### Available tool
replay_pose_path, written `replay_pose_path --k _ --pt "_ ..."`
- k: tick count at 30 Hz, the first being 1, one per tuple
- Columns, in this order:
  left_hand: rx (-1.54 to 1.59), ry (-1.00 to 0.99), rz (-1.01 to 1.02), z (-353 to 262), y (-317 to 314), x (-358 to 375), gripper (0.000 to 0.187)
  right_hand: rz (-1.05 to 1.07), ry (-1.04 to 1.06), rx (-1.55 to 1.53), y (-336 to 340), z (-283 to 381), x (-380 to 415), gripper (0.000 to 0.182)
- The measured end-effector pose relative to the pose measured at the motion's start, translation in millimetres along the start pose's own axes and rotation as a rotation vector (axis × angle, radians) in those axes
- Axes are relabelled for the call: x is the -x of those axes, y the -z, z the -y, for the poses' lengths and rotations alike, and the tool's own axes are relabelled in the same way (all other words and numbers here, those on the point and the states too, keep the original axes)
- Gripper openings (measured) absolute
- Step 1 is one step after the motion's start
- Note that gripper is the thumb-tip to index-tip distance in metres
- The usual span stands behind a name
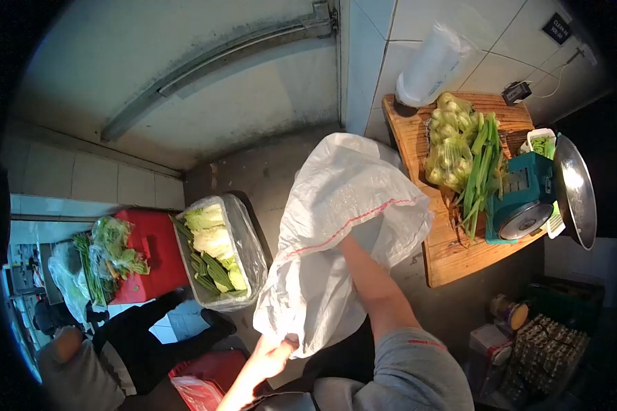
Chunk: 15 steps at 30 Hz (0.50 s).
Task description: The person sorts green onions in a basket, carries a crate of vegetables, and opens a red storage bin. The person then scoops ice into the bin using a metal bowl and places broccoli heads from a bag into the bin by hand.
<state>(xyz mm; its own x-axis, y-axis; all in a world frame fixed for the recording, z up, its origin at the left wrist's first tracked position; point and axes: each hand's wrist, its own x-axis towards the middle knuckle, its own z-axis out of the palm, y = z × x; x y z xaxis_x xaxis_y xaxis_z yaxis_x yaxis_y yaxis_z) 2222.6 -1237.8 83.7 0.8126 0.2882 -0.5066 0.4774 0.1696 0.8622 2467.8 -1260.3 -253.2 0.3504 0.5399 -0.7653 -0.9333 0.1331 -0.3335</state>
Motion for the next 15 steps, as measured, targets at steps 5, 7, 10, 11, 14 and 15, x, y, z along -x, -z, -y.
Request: replay_pose_path --k 5,7,10,11,14,15 --pt "0.046 -0.114 -0.074 -3.4 -12.4 -6.1 0.038 0.088 0.024 -0.066 12.9 -12.2 -36.2 0.043" --pt "0.102 -0.128 -0.113 -1.5 -16.4 -11.9 0.044 0.141 -0.007 -0.014 18.0 -10.4 -35.6 0.044" --pt "0.096 -0.132 -0.214 -13.0 -17.8 -16.0 0.048 0.231 -0.083 0.169 12.8 2.7 -2.0 0.044" --pt "0.174 -0.097 -0.238 -15.0 -16.8 -15.4 0.048 0.266 -0.105 0.251 4.3 13.2 11.3 0.045" --pt "0.205 -0.09 -0.263 -23.6 -16.1 -15.2 0.041 0.19 -0.168 0.219 17.9 25.7 30.3 0.037" --pt "0.185 -0.112 -0.289 -24.5 -16.7 -15.5 0.039 0.208 -0.174 0.246 24.1 26.6 31.0 0.039"
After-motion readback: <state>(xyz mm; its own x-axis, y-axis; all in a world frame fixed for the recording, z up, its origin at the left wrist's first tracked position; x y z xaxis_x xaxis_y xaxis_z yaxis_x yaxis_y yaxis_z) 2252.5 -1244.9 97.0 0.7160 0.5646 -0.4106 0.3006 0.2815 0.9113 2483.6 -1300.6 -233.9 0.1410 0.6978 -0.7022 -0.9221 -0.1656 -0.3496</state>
